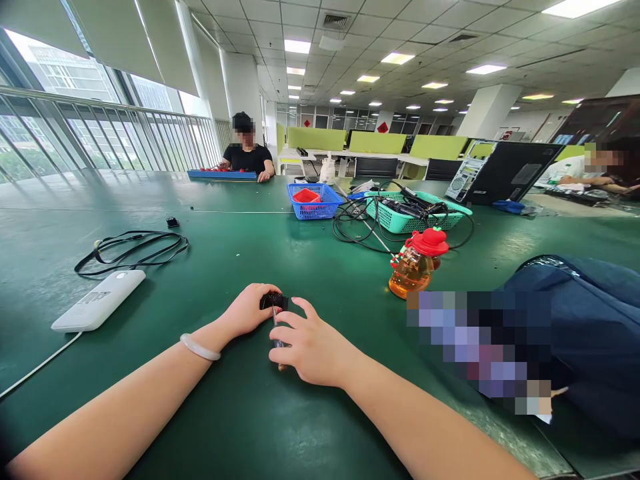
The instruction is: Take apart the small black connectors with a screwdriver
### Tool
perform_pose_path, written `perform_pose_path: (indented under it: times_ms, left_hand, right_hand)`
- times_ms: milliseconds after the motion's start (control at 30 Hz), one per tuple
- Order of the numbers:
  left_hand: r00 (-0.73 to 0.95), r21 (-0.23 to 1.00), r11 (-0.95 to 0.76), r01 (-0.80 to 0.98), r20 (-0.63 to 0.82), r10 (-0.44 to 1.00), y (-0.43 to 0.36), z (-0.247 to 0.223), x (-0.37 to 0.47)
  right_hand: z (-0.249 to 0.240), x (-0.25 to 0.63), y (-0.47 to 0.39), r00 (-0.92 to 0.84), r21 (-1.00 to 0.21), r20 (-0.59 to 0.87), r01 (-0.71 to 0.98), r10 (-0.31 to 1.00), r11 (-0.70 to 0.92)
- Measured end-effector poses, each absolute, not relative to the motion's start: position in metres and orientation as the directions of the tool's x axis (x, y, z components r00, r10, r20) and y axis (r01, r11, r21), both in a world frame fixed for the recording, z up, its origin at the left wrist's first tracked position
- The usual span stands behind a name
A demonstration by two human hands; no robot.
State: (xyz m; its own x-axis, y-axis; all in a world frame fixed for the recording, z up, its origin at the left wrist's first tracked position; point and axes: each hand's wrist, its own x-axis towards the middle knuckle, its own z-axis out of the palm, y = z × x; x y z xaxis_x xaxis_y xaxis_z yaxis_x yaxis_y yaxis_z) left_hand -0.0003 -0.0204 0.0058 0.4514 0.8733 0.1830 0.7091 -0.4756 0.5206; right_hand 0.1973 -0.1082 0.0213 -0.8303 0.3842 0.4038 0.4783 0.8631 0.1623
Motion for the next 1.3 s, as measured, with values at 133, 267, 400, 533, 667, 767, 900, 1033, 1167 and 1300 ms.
perform_pose_path:
  times_ms: [133,267,400,533,667,767,900,1033,1167,1300]
  left_hand:
    - [0.458,0.515,-0.488,0.705,0.195,0.867,-0.019,0.004,-0.001]
    - [0.472,0.505,-0.503,0.701,0.200,0.859,-0.016,0.000,-0.002]
    - [0.471,0.514,-0.498,0.698,0.194,0.861,-0.014,-0.003,-0.003]
    - [0.463,0.512,-0.490,0.706,0.191,0.866,-0.016,-0.001,-0.003]
    - [0.461,0.511,-0.481,0.712,0.177,0.870,-0.018,0.003,-0.003]
    - [0.464,0.511,-0.478,0.715,0.165,0.870,-0.019,0.004,-0.003]
    - [0.474,0.502,-0.492,0.711,0.173,0.863,-0.018,0.003,-0.003]
    - [0.483,0.497,-0.507,0.705,0.187,0.855,-0.017,0.001,-0.003]
    - [0.477,0.496,-0.507,0.705,0.197,0.857,-0.018,0.001,-0.003]
    - [0.471,0.504,-0.494,0.708,0.184,0.863,-0.020,0.003,-0.002]
  right_hand:
    - [0.020,0.196,-0.109,-0.775,0.112,0.484,0.516,0.407,0.849]
    - [0.018,0.197,-0.105,-0.609,-0.103,0.610,0.573,0.507,0.813]
    - [0.016,0.202,-0.096,-0.396,-0.416,0.641,0.541,0.658,0.731]
    - [0.013,0.207,-0.086,-0.120,-0.713,0.521,0.484,0.845,0.508]
    - [0.011,0.208,-0.080,0.010,-0.859,0.373,0.383,0.928,0.341]
    - [0.009,0.206,-0.079,0.045,-0.886,0.350,0.341,0.936,0.315]
    - [0.009,0.206,-0.082,0.032,-0.838,0.435,0.379,0.900,0.392]
    - [0.012,0.205,-0.088,-0.059,-0.676,0.581,0.520,0.812,0.522]
    - [0.018,0.201,-0.098,-0.309,-0.356,0.727,0.594,0.614,0.721]
    - [0.023,0.197,-0.106,-0.509,-0.098,0.713,0.608,0.482,0.788]
